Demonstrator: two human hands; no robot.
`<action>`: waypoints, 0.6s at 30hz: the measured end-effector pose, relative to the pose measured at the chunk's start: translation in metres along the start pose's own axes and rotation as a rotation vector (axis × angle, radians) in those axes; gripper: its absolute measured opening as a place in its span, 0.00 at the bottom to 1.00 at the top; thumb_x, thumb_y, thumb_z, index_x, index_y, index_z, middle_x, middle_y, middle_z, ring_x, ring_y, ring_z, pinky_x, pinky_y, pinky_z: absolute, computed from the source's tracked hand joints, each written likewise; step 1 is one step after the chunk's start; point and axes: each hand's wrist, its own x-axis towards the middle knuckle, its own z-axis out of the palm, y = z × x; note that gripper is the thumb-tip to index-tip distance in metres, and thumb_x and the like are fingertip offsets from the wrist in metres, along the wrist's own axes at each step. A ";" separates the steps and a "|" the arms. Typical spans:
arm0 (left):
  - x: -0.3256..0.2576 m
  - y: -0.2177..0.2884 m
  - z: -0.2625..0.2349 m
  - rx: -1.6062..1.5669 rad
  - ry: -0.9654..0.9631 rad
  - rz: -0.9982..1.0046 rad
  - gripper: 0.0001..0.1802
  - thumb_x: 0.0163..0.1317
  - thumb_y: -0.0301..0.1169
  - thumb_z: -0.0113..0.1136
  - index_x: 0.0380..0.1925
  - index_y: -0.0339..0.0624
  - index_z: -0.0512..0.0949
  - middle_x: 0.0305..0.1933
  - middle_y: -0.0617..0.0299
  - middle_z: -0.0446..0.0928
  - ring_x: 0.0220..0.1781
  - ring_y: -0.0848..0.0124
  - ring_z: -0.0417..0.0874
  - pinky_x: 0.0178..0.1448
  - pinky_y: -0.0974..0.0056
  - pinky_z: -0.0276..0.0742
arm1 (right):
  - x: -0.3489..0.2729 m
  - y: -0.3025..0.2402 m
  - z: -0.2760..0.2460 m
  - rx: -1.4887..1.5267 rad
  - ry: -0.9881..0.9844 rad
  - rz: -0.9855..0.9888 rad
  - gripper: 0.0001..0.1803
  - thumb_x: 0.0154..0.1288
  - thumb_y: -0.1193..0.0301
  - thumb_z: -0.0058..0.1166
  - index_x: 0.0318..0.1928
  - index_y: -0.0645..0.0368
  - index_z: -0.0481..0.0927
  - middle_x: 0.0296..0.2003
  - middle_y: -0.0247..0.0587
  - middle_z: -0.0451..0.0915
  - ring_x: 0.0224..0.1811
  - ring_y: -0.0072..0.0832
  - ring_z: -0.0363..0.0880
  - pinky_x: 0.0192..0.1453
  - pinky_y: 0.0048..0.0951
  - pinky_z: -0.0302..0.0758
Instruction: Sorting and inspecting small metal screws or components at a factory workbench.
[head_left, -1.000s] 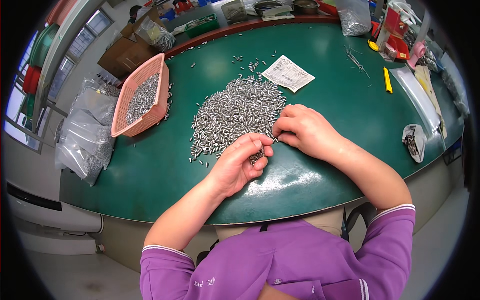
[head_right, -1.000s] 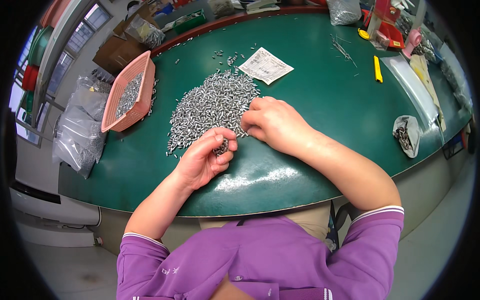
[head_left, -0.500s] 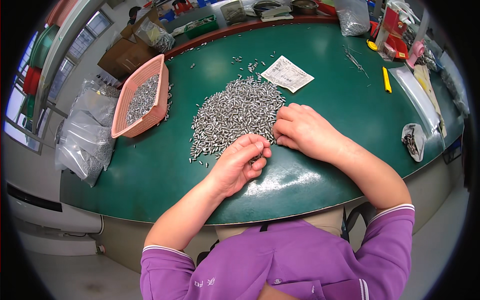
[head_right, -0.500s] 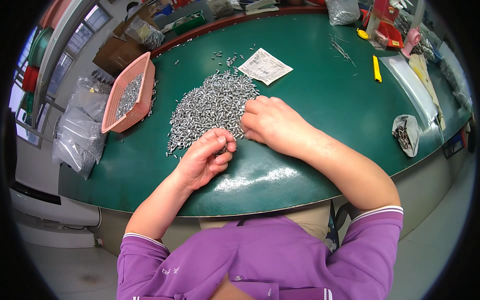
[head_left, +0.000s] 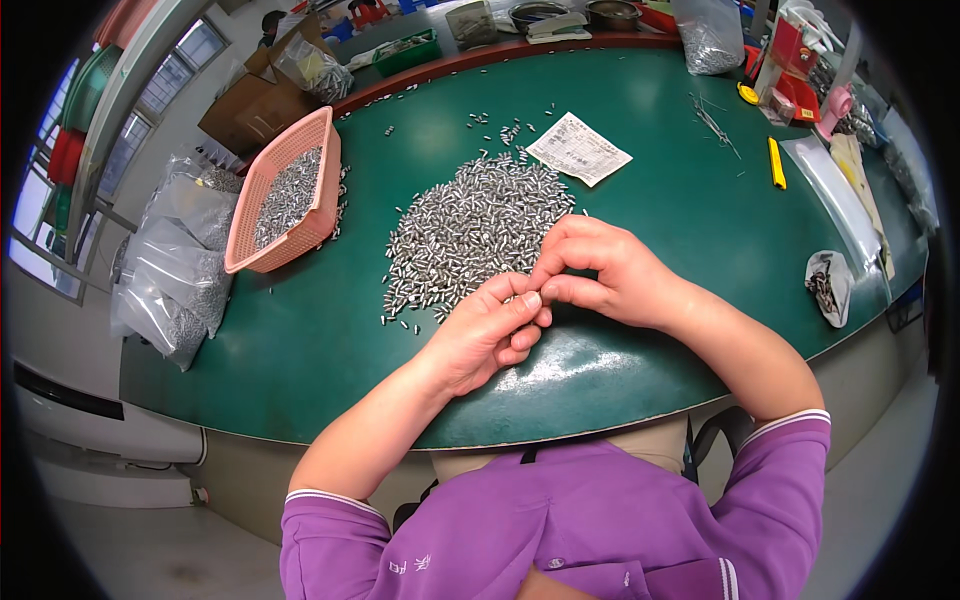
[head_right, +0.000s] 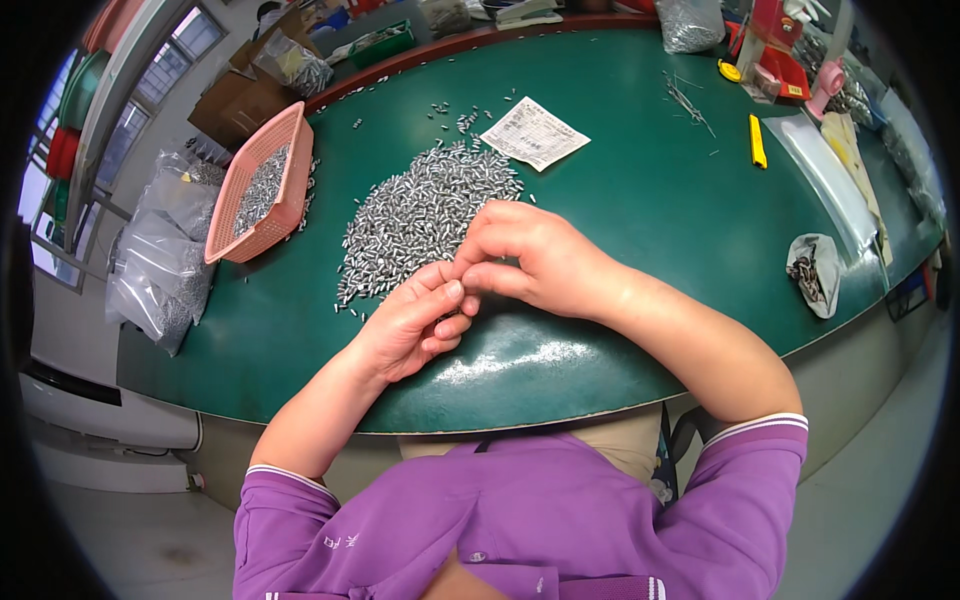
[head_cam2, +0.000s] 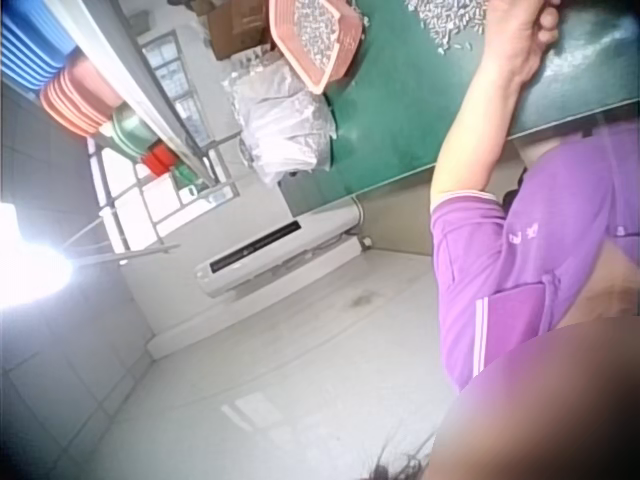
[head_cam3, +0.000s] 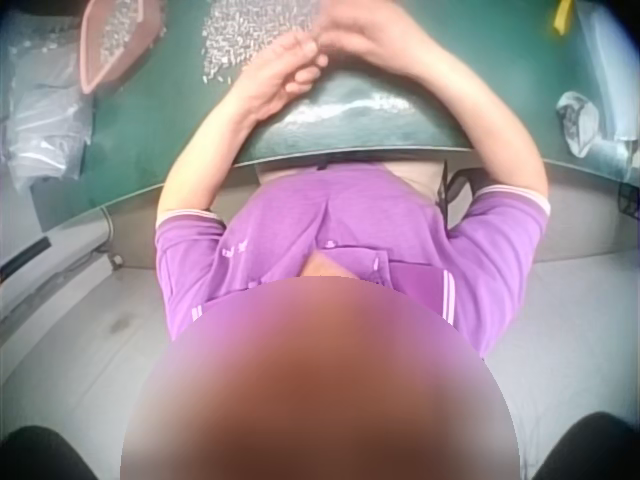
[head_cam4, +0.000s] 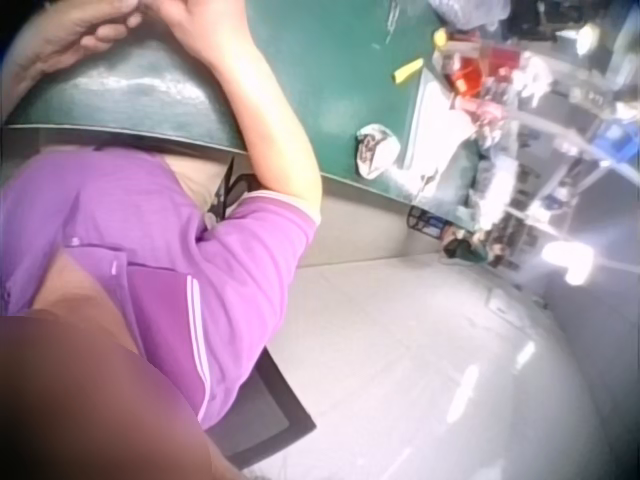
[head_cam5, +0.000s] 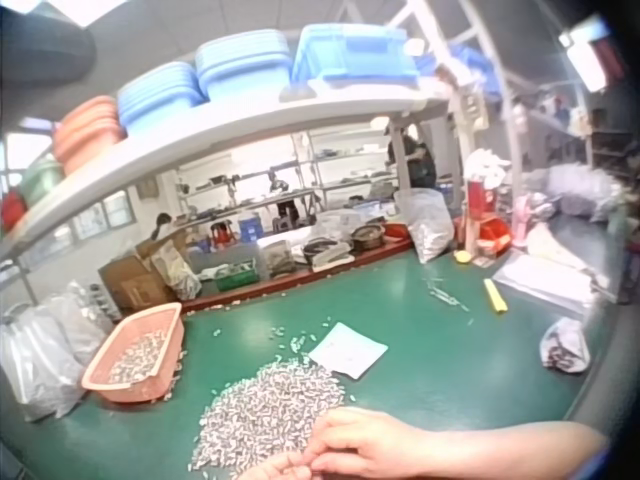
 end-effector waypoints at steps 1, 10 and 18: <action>0.000 0.000 0.000 -0.004 -0.009 0.011 0.07 0.68 0.33 0.52 0.40 0.43 0.70 0.34 0.65 0.71 0.25 0.82 0.66 0.22 0.79 0.60 | 0.000 0.000 -0.001 0.008 0.009 -0.005 0.05 0.55 0.74 0.61 0.34 0.58 0.81 0.33 0.36 0.76 0.40 0.31 0.75 0.44 0.29 0.73; 0.001 0.000 -0.005 -0.022 -0.011 0.007 0.10 0.69 0.34 0.46 0.42 0.40 0.71 0.34 0.63 0.71 0.25 0.79 0.65 0.22 0.76 0.59 | -0.002 0.008 -0.014 -0.444 0.072 0.054 0.07 0.50 0.76 0.60 0.33 0.56 0.79 0.33 0.35 0.75 0.39 0.34 0.75 0.44 0.34 0.73; 0.001 0.001 -0.004 -0.017 0.006 0.008 0.12 0.69 0.35 0.45 0.44 0.39 0.71 0.35 0.62 0.71 0.25 0.78 0.66 0.23 0.75 0.59 | -0.006 0.018 -0.012 -0.539 -0.066 0.037 0.07 0.47 0.75 0.61 0.30 0.53 0.80 0.32 0.35 0.74 0.38 0.35 0.74 0.42 0.36 0.73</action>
